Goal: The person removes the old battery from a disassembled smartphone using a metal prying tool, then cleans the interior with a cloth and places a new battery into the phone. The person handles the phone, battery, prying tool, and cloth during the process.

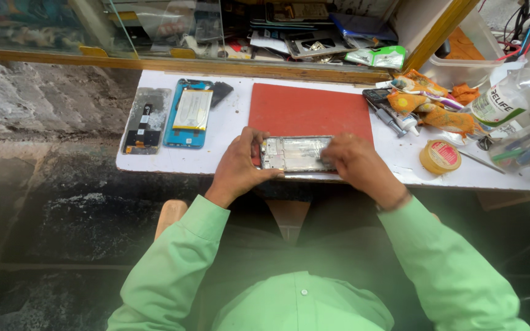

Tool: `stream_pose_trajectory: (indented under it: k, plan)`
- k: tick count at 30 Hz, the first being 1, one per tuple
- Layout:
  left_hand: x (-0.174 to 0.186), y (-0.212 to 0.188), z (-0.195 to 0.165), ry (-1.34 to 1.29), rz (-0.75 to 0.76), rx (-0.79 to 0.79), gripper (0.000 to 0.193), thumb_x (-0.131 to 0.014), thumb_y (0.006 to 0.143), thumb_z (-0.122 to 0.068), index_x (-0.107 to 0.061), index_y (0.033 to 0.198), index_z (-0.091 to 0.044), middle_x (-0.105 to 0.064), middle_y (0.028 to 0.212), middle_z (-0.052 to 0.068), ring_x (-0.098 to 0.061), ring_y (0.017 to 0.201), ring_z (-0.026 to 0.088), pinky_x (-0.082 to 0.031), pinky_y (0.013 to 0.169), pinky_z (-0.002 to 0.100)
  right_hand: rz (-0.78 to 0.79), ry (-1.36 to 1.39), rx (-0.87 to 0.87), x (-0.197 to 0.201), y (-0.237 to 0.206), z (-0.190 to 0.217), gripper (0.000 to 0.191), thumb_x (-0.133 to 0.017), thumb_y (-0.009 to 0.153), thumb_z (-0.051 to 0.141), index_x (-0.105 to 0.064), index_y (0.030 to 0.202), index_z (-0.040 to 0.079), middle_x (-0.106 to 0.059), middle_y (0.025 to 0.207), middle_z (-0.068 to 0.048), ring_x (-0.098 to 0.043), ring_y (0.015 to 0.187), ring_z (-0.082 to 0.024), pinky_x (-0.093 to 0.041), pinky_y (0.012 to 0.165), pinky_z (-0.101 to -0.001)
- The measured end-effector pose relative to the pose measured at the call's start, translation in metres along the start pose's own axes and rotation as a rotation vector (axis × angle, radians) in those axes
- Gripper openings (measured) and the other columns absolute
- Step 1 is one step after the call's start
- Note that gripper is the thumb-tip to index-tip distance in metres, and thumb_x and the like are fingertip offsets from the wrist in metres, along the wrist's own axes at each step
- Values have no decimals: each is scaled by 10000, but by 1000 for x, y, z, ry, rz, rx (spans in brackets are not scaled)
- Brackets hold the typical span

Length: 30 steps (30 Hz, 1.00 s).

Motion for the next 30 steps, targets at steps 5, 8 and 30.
stream_pose_trajectory:
  k: [5, 8, 30]
  plan:
    - [-2, -1, 2, -18, 5, -1, 747, -975, 568, -260, -458, 1074, -74, -686, 1230, 112, -632, 976, 263, -554, 821, 382, 26, 54, 1, 2, -8, 1, 194, -642, 766, -47, -739, 914, 33, -686, 893, -115, -637, 942, -351, -521, 827, -442]
    - [1, 2, 0, -5, 3, -29, 750, -981, 571, -263, -459, 1075, -73, -685, 1229, 120, -633, 989, 276, -549, 822, 387, -48, 14, -24, -1, 7, -3, 168, -653, 792, -35, -743, 916, 33, -686, 899, -122, -637, 935, -351, -517, 830, -445]
    - [-1, 3, 0, 10, -3, -28, 770, -994, 533, -237, -441, 1040, -67, -705, 1236, 170, -648, 1007, 324, -536, 848, 406, -23, 22, 9, -9, -3, 10, 146, -660, 795, -16, -736, 898, 55, -666, 877, -101, -622, 910, -330, -500, 803, -442]
Point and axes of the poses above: each hand's wrist, its own y-axis towards the middle knuckle, its own x-axis out of the back of the hand, z = x × y, the point moved 3 cm from there along y, towards the middle knuckle
